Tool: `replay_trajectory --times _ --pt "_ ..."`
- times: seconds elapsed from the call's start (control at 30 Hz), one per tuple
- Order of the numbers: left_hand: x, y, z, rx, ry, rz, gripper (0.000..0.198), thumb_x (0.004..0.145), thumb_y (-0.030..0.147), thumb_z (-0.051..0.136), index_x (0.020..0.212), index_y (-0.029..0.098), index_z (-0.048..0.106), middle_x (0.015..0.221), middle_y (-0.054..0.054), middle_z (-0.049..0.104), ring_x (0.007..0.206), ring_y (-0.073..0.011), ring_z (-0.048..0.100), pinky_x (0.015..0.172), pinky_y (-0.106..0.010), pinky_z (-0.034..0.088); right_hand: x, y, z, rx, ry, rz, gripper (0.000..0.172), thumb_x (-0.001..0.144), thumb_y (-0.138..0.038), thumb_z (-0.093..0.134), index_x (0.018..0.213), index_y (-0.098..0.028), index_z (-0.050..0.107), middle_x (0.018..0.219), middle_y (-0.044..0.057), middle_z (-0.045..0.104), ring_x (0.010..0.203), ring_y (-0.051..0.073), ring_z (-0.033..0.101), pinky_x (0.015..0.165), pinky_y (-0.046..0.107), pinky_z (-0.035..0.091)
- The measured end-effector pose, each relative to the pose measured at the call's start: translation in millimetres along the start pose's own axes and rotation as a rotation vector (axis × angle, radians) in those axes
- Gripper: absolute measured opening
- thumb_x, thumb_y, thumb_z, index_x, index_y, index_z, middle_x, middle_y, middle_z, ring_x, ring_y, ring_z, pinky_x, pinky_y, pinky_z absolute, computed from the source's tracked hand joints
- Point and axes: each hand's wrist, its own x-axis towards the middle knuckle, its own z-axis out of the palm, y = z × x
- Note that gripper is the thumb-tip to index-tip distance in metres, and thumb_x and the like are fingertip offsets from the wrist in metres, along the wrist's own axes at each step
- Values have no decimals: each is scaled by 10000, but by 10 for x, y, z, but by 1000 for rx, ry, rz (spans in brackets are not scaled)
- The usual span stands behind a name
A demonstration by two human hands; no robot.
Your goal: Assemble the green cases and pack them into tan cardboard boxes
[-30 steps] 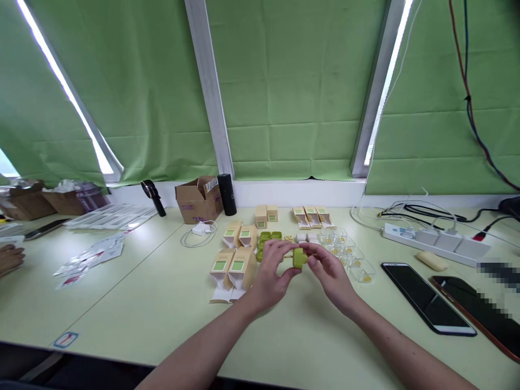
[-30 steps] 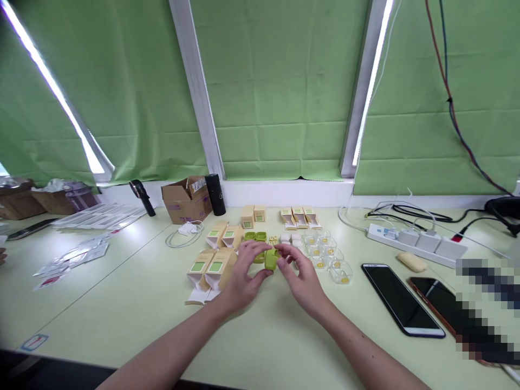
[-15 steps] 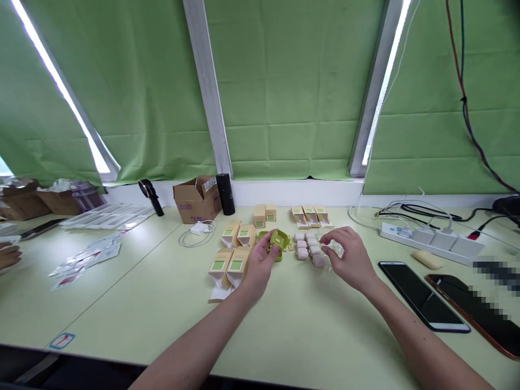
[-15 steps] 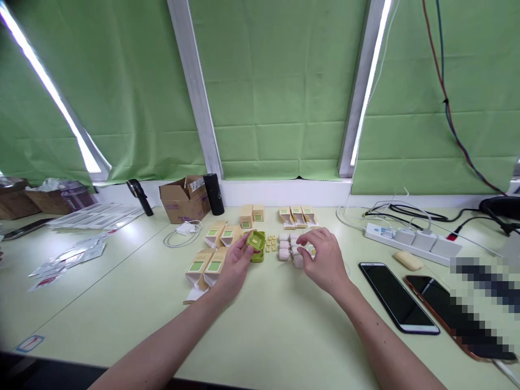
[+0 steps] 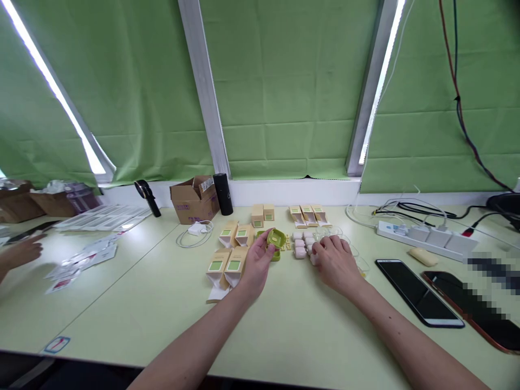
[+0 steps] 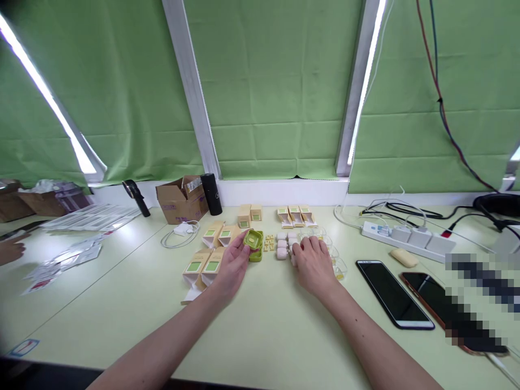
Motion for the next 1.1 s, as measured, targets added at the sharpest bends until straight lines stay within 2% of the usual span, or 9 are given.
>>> replay_trajectory --times 0.33,0.53,0.6,0.67,0.77,0.87,1.0,1.1 --pt "3 -8 -18 22 0 -1 574 878 469 844 1366 243 645 1433 -113 663 1304 -244 611 1068 -379 488 -10 -52 -4 -13 41 24 276 808 -3 596 962 -209 697 1053 134 617 1062 321 481 902 428 362" --pt "7 -18 -18 29 14 3 568 865 485 852 1347 257 659 1419 -111 672 1290 -249 625 1063 -396 501 -11 -80 -75 184 149 115 294 787 -97 663 1053 -222 646 1182 143 573 1122 340 482 930 454 382" --pt "9 -21 -17 20 13 3 576 861 481 857 1350 251 658 1424 -116 668 1301 -253 621 1070 -396 498 -4 -104 -129 353 177 167 240 839 -202 662 1073 -240 626 1208 131 577 1143 345 490 946 471 397" --pt "11 -18 -14 14 13 1 585 855 481 861 1351 246 658 1431 -120 666 1309 -259 619 1083 -404 493 5 -119 -178 618 180 224 195 887 -329 647 1070 -266 622 1213 102 599 1152 340 503 969 490 409" --pt "9 -7 -7 11 14 -2 582 854 484 863 1350 258 662 1427 -114 672 1297 -257 628 1104 -420 485 22 -123 -217 1201 125 274 281 892 -481 650 1088 -280 639 1152 78 654 1075 312 563 941 485 453" --pt "1 -2 -4 27 11 7 565 865 493 849 1349 268 666 1415 -113 679 1282 -258 636 1106 -431 491 36 -136 -221 1704 103 283 356 869 -533 682 1108 -269 682 1076 85 700 948 282 617 840 452 506" --pt "-8 -8 -5 43 3 14 563 878 491 837 1359 259 662 1425 -119 672 1312 -263 626 1127 -437 482 31 -203 -246 1917 84 279 353 845 -542 726 1087 -284 733 1076 95 741 893 286 652 795 478 539" --pt "-8 -10 -3 34 4 8 571 866 500 847 1351 256 669 1418 -122 678 1315 -270 626 1139 -447 475 9 -265 -287 1976 11 240 337 860 -536 721 1088 -288 733 1099 109 758 984 318 687 836 505 546"
